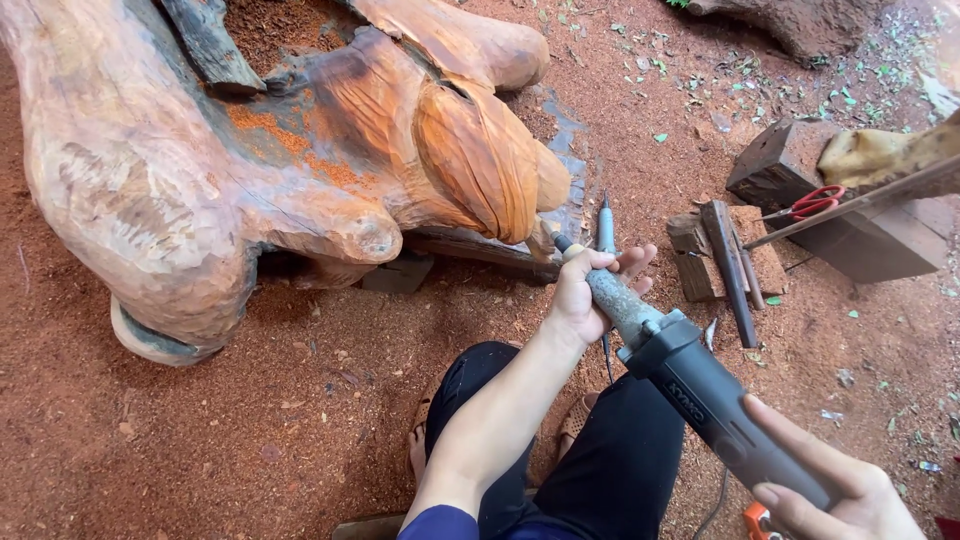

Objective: The person uses a rotary carving tool to shape and smooth a large piece of reddish-brown wood. They hold the tool with both hands and guide it along the surface, removing material and creating fine wood dust.

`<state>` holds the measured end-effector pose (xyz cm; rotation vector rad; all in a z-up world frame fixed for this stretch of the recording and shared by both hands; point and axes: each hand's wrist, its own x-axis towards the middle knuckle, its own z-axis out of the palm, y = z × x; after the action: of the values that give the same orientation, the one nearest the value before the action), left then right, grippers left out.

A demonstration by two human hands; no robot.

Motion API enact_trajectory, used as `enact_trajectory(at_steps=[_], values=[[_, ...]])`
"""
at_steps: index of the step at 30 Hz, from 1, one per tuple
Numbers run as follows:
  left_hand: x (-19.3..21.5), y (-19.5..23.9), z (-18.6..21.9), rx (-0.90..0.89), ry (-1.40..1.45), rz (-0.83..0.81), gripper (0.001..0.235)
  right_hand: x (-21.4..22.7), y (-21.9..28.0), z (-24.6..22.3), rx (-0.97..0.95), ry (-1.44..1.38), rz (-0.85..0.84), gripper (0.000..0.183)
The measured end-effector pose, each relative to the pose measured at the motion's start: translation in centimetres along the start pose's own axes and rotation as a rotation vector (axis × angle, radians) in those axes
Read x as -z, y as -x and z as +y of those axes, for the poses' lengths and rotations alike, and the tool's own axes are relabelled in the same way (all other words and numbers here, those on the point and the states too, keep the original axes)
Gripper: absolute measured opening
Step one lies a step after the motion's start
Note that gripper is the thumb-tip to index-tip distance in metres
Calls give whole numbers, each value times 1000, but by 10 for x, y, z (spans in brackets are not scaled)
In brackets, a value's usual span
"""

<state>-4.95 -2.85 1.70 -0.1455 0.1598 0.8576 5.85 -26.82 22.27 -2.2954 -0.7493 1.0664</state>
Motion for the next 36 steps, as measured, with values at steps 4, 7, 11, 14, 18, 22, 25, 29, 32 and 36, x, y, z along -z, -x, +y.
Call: enact_trajectory(at_steps=[4,7,11,14,18,22,25,29,32,36], values=[[1,9,-8,-53,-61,9,9,18,-13,17,19,267,7,78],[-19,28,-11,-57,-169,-45,9,33,-30,25,26,38,32,79],[-2,6,-18,-38,-151,-30,12,50,-59,26,260,151,-16,82],[6,-9,-15,-150,-115,-39,15,45,-64,1,105,136,-38,79],[10,-13,-11,-107,-141,15,12,44,-76,-1,84,124,-48,79],[6,-13,-10,-99,-196,47,12,45,-80,-1,132,112,-56,79],[4,-12,-15,-116,-172,31,11,56,-93,14,109,184,-62,82],[5,-15,-19,-88,-214,58,12,53,-89,31,155,38,-69,84],[4,-17,-19,-84,-223,92,10,44,-80,20,57,-30,-72,80],[2,-20,-19,-71,-275,167,5,45,-91,38,71,-13,-117,82]])
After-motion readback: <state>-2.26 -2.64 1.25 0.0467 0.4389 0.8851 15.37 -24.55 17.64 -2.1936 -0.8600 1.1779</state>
